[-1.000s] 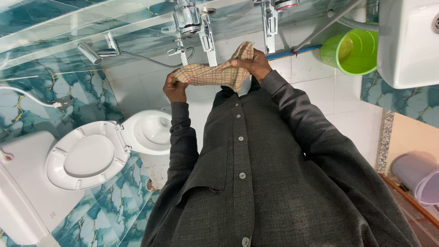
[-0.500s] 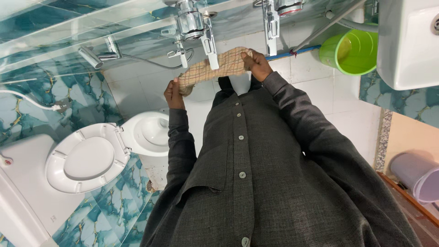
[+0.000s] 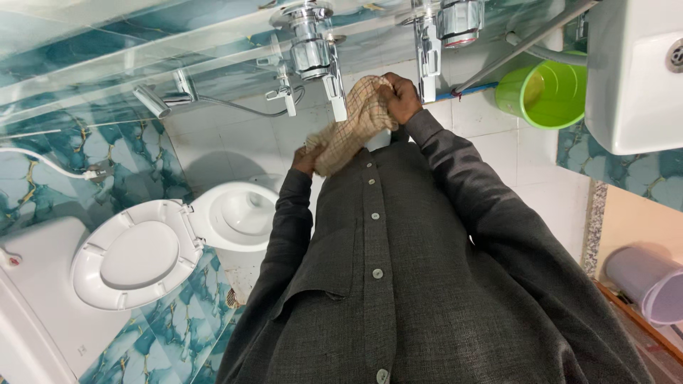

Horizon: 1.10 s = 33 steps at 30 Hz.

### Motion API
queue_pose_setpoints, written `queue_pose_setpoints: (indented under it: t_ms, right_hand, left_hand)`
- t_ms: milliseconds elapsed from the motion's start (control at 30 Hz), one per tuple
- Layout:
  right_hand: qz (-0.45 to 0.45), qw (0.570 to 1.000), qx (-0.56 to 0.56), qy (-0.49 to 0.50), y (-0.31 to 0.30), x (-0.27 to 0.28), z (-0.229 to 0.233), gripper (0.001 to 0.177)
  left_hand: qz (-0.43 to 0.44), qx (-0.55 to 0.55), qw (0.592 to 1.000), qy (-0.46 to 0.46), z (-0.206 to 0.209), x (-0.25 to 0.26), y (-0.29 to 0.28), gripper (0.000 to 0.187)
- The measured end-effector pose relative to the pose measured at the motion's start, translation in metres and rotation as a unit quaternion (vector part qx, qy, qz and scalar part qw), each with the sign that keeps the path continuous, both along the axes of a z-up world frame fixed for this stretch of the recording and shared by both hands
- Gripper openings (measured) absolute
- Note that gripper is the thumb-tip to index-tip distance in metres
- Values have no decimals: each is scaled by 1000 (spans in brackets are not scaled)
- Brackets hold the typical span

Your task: The person wipes the chrome fixtures and pipes under a sink using a small cloth, moving the cloth over the different metallic surfaces.

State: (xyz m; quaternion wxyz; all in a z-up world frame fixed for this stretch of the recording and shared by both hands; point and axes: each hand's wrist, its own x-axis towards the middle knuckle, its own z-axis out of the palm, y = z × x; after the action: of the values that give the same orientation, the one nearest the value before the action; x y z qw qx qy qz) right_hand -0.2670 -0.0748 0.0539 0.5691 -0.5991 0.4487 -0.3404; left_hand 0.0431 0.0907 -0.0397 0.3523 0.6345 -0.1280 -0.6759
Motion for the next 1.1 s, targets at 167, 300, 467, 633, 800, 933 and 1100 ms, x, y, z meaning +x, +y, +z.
queue_pose_setpoints:
  t_ms: [167,300,467,633,800,933,1100]
  right_hand:
    - [-81,982,153,-73,-23,23,6,23]
    - [-143,949,216,-180,-32,60,2,24]
    - [-161,982,19,-91,-49,81,20,23]
    - [-190,971,-119,-78,-48,63,70,21]
    - [-205,957,-57,-196,-46,70,78,18]
    - [-206,974,-84,-31,-39,83,41,16]
    - [-192,979,-65,23,-47,82,47,18]
  left_hand:
    - [202,-191,960,-36,33,19,-58,44]
    - [264,-254,930,-29,106,41,-112,42]
    - [272,-283,919,-40,152,42,-147,39]
    - [158,-303,939,-30,112,6,-156,32]
    - [204,-322,922,-69,117,-11,-167,22]
    - [220,-348,909,-73,192,13,-162,20]
    - [202,-341,914,-85,197,1,-154,24]
